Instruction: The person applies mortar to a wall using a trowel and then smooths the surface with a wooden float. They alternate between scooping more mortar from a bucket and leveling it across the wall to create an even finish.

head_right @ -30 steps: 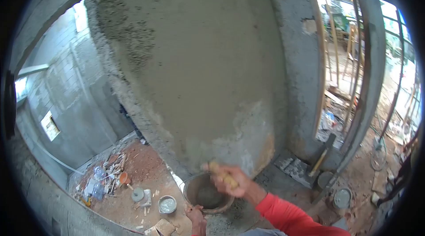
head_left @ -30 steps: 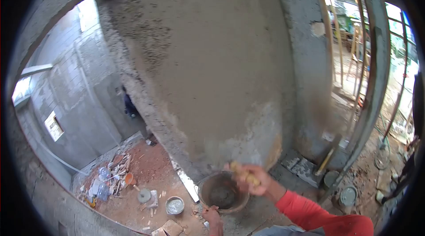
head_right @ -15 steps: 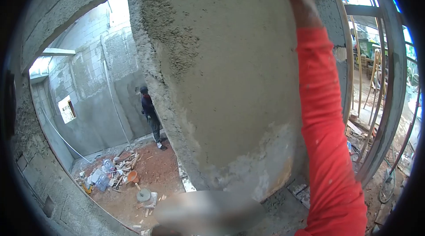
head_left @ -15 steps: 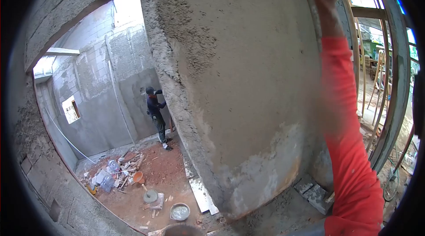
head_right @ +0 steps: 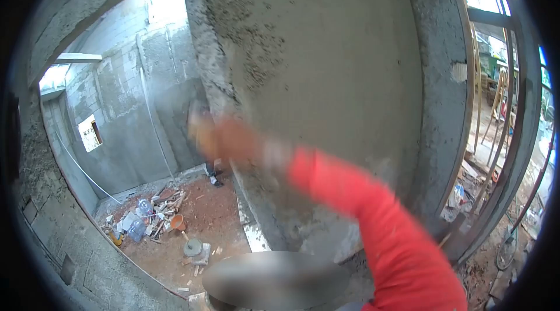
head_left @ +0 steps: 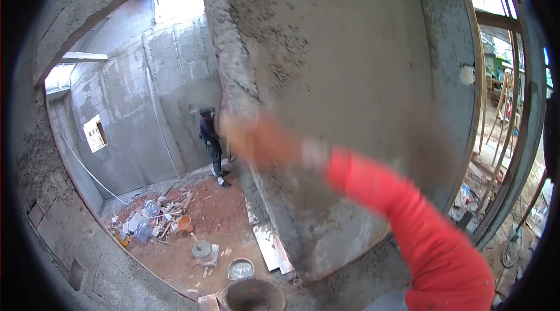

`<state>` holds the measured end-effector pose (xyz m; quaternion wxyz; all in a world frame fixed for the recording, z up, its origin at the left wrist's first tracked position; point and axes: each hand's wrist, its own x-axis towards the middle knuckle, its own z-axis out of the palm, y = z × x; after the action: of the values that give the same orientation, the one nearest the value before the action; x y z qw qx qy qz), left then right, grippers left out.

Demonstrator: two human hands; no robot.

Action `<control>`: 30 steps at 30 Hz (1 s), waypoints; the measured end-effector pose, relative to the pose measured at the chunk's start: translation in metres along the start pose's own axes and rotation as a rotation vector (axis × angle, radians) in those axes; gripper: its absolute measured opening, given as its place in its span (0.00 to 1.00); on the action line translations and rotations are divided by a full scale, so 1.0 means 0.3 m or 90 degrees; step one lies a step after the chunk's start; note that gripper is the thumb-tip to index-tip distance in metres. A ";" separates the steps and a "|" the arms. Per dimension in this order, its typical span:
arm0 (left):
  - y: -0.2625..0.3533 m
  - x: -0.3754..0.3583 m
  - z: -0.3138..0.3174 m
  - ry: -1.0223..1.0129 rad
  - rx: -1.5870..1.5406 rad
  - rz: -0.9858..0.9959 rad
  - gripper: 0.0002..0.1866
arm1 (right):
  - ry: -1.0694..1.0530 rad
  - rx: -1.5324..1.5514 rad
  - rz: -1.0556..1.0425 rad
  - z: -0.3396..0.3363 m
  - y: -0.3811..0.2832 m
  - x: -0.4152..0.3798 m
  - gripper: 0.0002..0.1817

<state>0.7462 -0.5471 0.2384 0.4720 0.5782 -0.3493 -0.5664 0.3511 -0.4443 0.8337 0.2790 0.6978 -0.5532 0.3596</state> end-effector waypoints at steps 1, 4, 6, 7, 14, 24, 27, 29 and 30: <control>-0.008 -0.022 0.006 -0.018 -0.011 0.005 0.23 | -0.044 0.093 0.037 0.145 -0.116 -0.242 0.21; -0.044 -0.162 0.053 -0.096 -0.030 -0.008 0.23 | -0.184 0.331 0.237 0.537 -0.375 -0.956 0.25; -0.219 -0.153 0.009 -0.144 0.187 0.041 0.11 | -0.251 0.459 0.463 0.655 -0.481 -1.573 0.19; -0.038 -0.404 0.111 -0.215 0.194 0.027 0.12 | -0.275 0.481 0.523 0.651 -0.520 -1.828 0.16; -0.290 -0.681 0.297 -0.426 0.375 -0.220 0.17 | -0.226 0.292 0.980 0.378 -0.703 -2.153 0.16; -1.364 -0.752 0.574 -0.716 0.629 -0.145 0.33 | -0.055 -0.110 1.575 0.209 -1.179 -3.173 0.18; -1.779 -0.845 0.650 -0.738 0.682 -0.178 0.27 | 0.053 -0.055 1.633 0.316 -1.302 -3.362 0.17; -2.059 -0.970 0.738 -0.787 0.710 -0.161 0.20 | 0.140 -0.011 1.621 0.444 -1.358 -3.505 0.15; -2.188 -1.013 0.754 -0.819 0.726 -0.165 0.19 | 0.068 -0.009 1.632 0.466 -1.345 -3.518 0.14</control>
<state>0.4029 -0.0921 -0.2612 -0.2470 0.3296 -0.7102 -0.5709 0.6339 0.1424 -0.1002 -0.2394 -0.3481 -0.8161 0.3942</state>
